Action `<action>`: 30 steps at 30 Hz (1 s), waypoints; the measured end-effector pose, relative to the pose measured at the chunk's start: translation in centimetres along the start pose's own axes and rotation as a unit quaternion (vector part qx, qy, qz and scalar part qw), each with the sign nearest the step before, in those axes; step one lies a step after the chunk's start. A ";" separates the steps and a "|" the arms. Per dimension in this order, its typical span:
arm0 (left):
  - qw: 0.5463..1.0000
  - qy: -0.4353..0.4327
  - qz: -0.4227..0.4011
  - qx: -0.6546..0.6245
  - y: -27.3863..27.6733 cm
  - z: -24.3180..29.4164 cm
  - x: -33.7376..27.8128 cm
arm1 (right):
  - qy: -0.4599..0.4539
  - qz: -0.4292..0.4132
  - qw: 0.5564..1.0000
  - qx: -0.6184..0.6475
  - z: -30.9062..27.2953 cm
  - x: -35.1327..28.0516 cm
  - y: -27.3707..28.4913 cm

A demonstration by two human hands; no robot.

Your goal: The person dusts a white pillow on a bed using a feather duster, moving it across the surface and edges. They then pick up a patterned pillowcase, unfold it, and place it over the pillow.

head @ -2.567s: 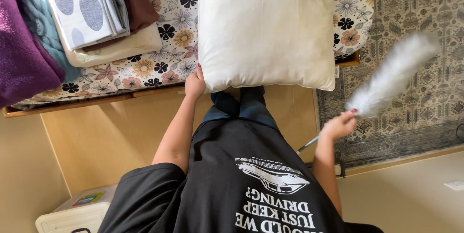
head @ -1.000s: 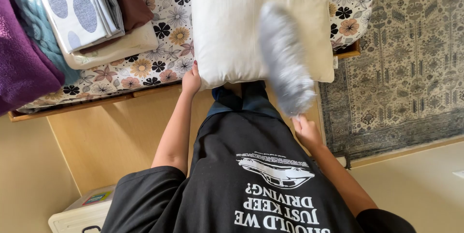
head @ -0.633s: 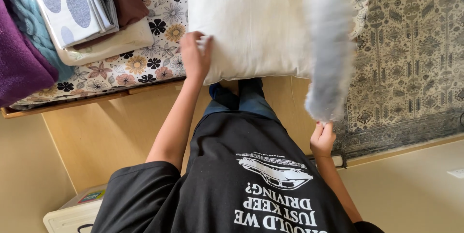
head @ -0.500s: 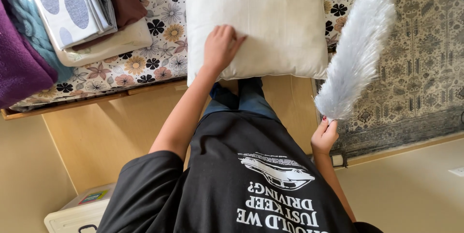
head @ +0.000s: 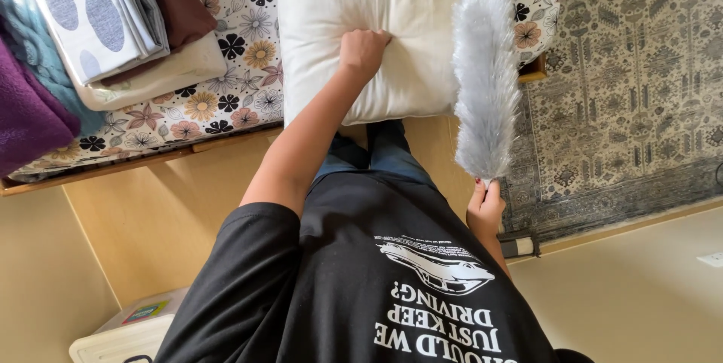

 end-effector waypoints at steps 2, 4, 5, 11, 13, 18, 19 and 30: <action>0.999 -0.022 0.036 -0.001 1.9 -0.5 -1.4 | 0.013 0.002 1.000 0.003 0.1 0.6 -0.2; 0.996 -0.045 0.074 -0.001 3.1 -1.1 -2.9 | 0.027 0.004 1.000 0.007 -0.1 1.5 -0.2; 0.992 -0.006 0.119 -0.050 3.5 -1.9 -3.7 | 0.047 0.012 0.999 0.011 -0.3 1.9 -0.1; 0.921 0.290 0.169 -0.195 2.8 -9.9 -13.3 | 0.061 0.021 0.998 0.025 -2.5 4.5 -0.2; 0.893 0.383 0.140 -0.191 -0.3 -12.9 -18.2 | 0.063 0.010 0.998 0.026 -2.4 4.8 -1.0; 0.863 0.477 0.031 -0.164 -8.5 -17.1 -30.9 | 0.126 -0.346 0.925 -0.092 0.6 1.8 -5.5; 0.862 0.480 0.031 -0.163 -9.1 -17.0 -32.8 | 0.128 -0.349 0.924 -0.091 0.5 1.7 -5.5; 0.728 0.499 0.083 -0.462 -5.8 -14.1 -32.1 | 0.185 -0.112 0.976 -0.003 -9.0 14.4 -9.2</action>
Point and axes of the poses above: each hand's wrist, its own x-axis towards the middle knuckle, its own y-axis out of the back of the hand, z = x × y, the point moved 5 cm from there along x, towards the middle knuckle, and after that the axes turned 1 degree about x, right-handed, at the moved point
